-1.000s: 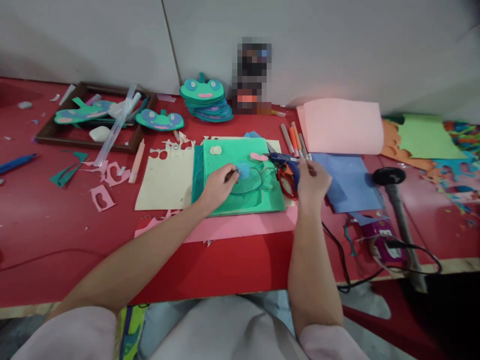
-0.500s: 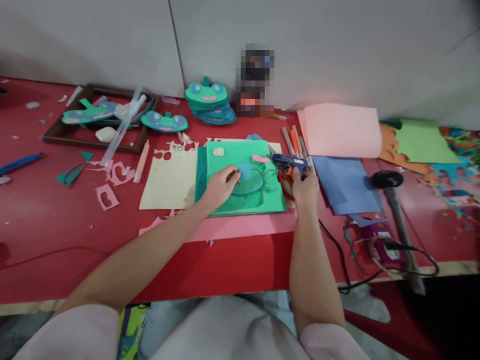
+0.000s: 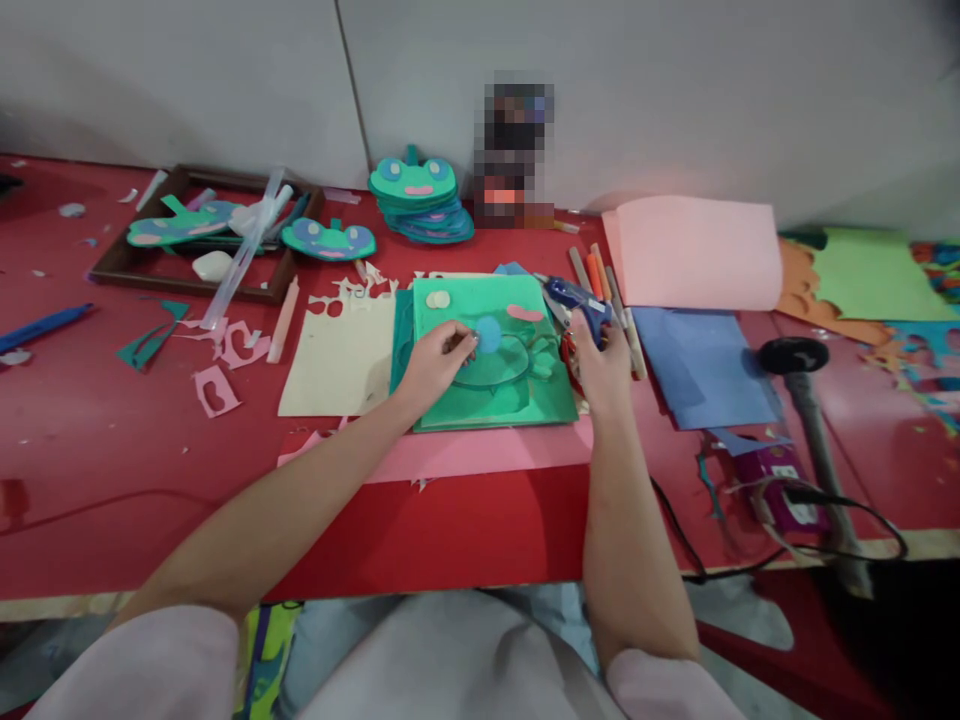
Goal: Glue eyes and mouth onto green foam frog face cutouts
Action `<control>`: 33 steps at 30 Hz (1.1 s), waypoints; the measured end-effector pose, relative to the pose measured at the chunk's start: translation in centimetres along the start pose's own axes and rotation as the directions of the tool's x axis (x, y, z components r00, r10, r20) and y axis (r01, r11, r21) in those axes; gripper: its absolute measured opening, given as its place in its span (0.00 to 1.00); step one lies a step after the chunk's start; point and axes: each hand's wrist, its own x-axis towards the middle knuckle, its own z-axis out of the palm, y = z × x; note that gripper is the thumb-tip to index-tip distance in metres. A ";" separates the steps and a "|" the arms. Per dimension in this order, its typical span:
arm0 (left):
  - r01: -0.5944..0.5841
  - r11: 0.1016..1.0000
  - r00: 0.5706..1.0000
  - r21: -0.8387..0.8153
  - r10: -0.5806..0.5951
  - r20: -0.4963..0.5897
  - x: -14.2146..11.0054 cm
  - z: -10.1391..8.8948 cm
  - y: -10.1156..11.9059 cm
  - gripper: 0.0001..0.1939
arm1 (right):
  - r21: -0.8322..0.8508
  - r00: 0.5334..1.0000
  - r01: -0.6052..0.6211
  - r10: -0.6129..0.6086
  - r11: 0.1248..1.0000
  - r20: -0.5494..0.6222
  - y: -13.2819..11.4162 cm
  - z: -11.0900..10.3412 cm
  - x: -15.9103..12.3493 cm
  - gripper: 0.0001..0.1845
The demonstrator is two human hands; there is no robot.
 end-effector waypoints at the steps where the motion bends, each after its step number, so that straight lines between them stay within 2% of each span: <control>1: -0.016 0.999 1.000 0.038 0.016 -0.009 -0.1 0.0 0.1 0.07 | 0.018 0.997 -0.072 0.073 0.997 -0.025 -0.3 0.0 -0.1 0.29; 3: -0.079 0.979 0.996 0.188 0.085 -0.022 -0.3 -0.1 0.2 0.05 | 0.043 0.978 -0.196 0.198 0.980 -0.067 -0.9 -0.2 -0.2 0.30; 4: -0.115 0.948 0.992 0.295 0.127 -0.023 -0.5 -0.1 0.4 0.05 | 0.041 0.974 -0.214 0.216 0.976 -0.069 -1.2 -0.3 -0.3 0.31; 7: -0.131 0.791 0.981 0.598 0.189 -0.036 -1.0 -0.2 0.7 0.05 | 0.000 0.979 -0.200 0.200 0.980 -0.035 -1.8 -0.7 -0.4 0.28; 9: -0.077 0.719 0.983 0.691 0.171 -0.068 -1.1 -0.2 0.8 0.06 | -0.054 0.983 -0.185 0.185 0.981 0.002 -1.9 -0.8 -0.5 0.26; 14: 0.014 0.720 0.988 0.694 0.096 -0.120 -0.9 -0.3 0.8 0.05 | -0.124 0.998 -0.009 0.015 0.992 0.053 -1.6 -1.1 -0.4 0.23; 20: 0.001 0.705 0.991 0.709 0.095 -0.096 -0.8 -0.4 0.7 0.05 | -0.119 0.988 0.143 -0.134 0.983 0.079 -1.1 -1.6 -0.1 0.23; 26: -0.026 0.675 0.992 0.737 0.111 -0.066 -0.9 -0.5 0.8 0.05 | -0.099 0.978 0.168 -0.153 0.981 0.139 -1.1 -1.6 -0.2 0.27; 33: -0.060 0.675 0.991 0.735 0.132 -0.039 -0.6 -0.6 0.5 0.06 | -0.079 0.973 0.181 -0.168 0.980 0.156 -0.9 -1.4 -0.2 0.25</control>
